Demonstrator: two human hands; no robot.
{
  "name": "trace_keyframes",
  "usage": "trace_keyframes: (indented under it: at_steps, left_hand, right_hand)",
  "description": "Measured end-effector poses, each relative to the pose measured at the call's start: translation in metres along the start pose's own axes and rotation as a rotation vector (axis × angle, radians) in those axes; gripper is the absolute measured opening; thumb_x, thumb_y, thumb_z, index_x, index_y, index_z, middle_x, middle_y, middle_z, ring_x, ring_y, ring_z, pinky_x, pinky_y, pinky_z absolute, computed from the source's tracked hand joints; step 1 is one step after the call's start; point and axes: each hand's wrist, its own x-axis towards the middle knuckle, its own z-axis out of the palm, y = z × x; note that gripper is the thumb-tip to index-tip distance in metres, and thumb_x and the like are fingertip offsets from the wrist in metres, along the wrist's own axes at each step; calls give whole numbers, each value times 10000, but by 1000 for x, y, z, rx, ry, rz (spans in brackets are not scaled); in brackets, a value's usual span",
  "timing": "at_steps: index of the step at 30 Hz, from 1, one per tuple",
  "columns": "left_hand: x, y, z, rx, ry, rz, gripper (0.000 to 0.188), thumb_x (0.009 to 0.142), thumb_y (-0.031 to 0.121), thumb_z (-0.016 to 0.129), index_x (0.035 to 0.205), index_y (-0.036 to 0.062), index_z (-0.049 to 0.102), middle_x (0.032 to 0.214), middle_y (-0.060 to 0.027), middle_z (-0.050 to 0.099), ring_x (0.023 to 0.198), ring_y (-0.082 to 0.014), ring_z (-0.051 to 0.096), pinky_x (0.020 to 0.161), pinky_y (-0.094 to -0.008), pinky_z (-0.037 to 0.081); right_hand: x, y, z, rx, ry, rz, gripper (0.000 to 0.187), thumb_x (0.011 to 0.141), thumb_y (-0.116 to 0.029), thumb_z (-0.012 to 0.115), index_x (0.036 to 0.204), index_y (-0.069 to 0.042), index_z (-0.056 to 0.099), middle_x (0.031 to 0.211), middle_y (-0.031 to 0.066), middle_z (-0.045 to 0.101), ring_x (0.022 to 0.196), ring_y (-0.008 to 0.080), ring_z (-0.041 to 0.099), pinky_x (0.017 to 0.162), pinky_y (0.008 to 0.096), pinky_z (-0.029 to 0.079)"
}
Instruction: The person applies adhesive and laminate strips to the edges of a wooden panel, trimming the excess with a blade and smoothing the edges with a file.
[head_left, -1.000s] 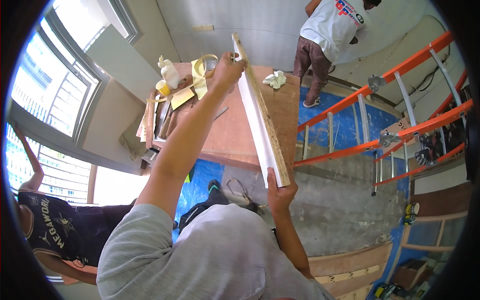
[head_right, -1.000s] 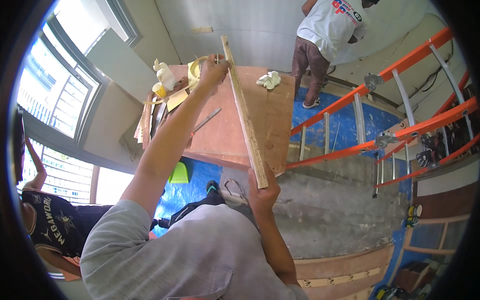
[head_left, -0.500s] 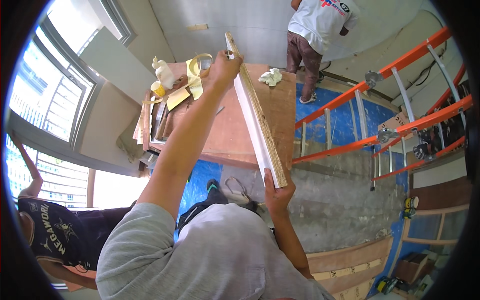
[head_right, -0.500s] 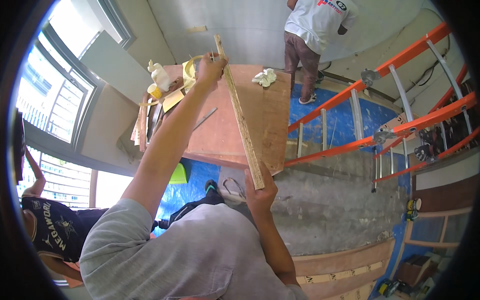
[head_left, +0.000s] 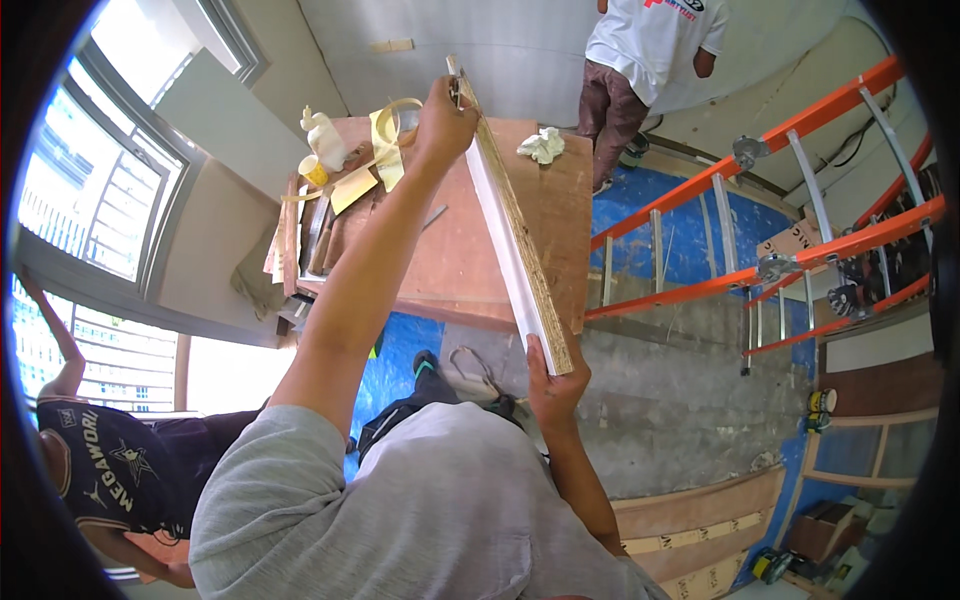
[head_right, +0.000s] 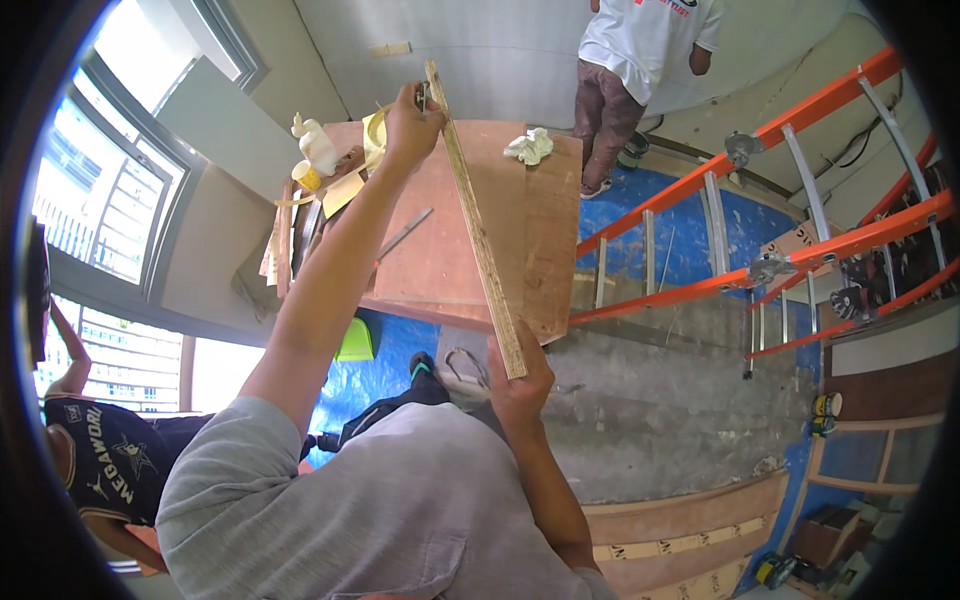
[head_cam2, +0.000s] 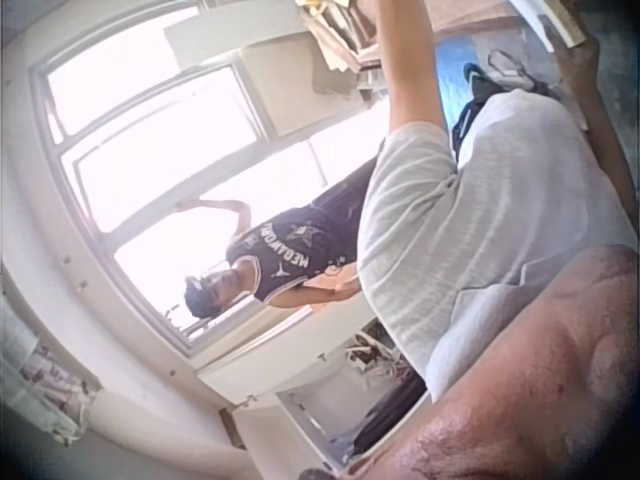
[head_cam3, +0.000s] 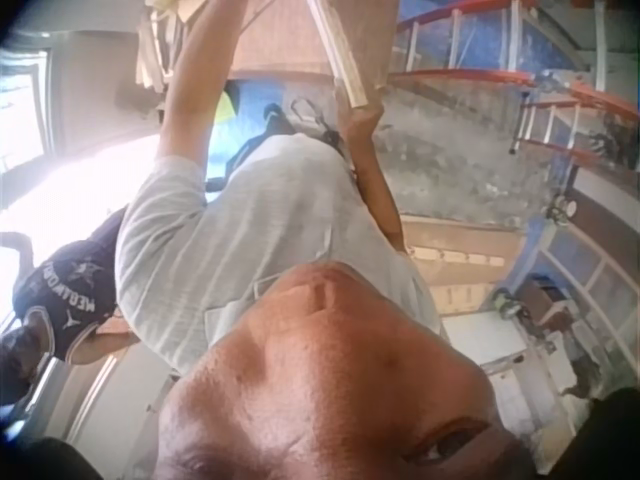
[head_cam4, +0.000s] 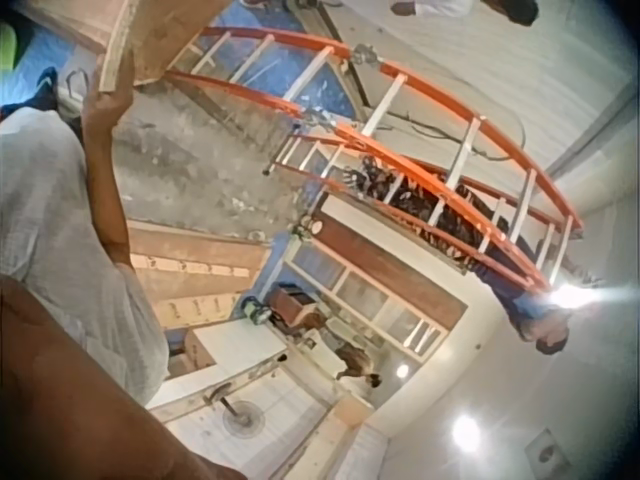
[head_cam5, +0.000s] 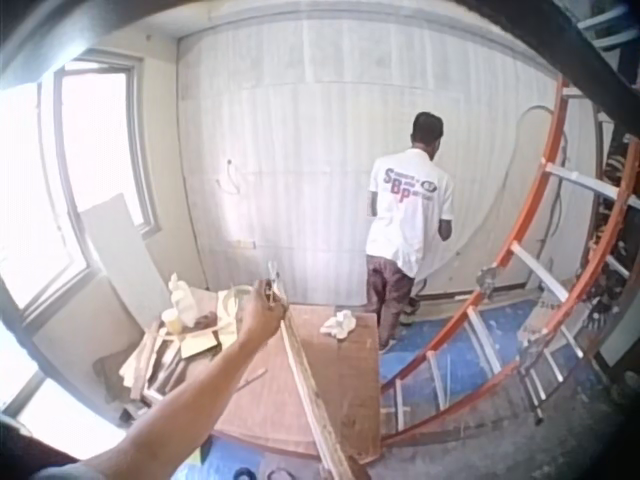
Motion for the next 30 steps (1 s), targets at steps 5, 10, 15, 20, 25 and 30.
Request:
trace_keyframes:
  at_steps: [5, 10, 15, 20, 25, 30]
  left_hand:
    - [-5, 13, -12, 104, -70, 150, 479, 875, 60, 701, 1339, 46, 583, 932, -185, 731, 862, -341, 729, 760, -444, 551]
    - [-2, -6, -3, 196, -17, 290, 455, 931, 46, 639, 1364, 65, 503, 897, -186, 706, 813, -327, 717, 704, -424, 539]
    - [5, -28, -31, -331, 64, -434, 365, 914, 82, 671, 1246, 15, 536, 850, -132, 636, 638, -178, 579, 505, -366, 464]
    - [-25, 3, -37, -469, -112, -481, 742, 861, 84, 787, 1467, -44, 377, 773, -68, 569, 556, -139, 521, 446, -304, 389]
    - [-27, 35, -25, -452, -155, -500, 893, 845, 14, 797, 1573, -14, 280, 813, -79, 594, 588, -133, 538, 453, -304, 395]
    - [-26, 43, -35, -475, -226, -456, 994, 848, 2, 756, 1644, -7, 160, 785, -67, 573, 583, -121, 529, 448, -275, 381]
  right_hand:
    - [0, 0, 5, 17, 42, -39, 364, 949, -12, 744, 1292, 80, 664, 1107, 151, 760, 993, 149, 700, 906, 303, 549]
    - [0, -3, 7, 17, 43, -30, 370, 949, -20, 747, 1297, 74, 664, 1132, 153, 755, 1005, 155, 700, 912, 298, 546]
    - [3, -8, 2, -1, 43, -1, 386, 933, -32, 766, 1295, 52, 662, 1138, 191, 752, 1004, 221, 740, 884, 329, 571]
    - [0, 5, 2, -1, 51, 18, 391, 924, -41, 785, 1287, 41, 663, 1106, 189, 759, 980, 228, 756, 872, 334, 580]
    - [3, -5, 4, 28, 79, -29, 307, 943, -34, 754, 1228, 58, 689, 1039, 142, 762, 936, 158, 707, 835, 316, 560]
    - [2, 2, 4, -8, 86, -68, 306, 946, -28, 751, 1233, 56, 687, 1045, 140, 761, 935, 159, 706, 837, 317, 560]
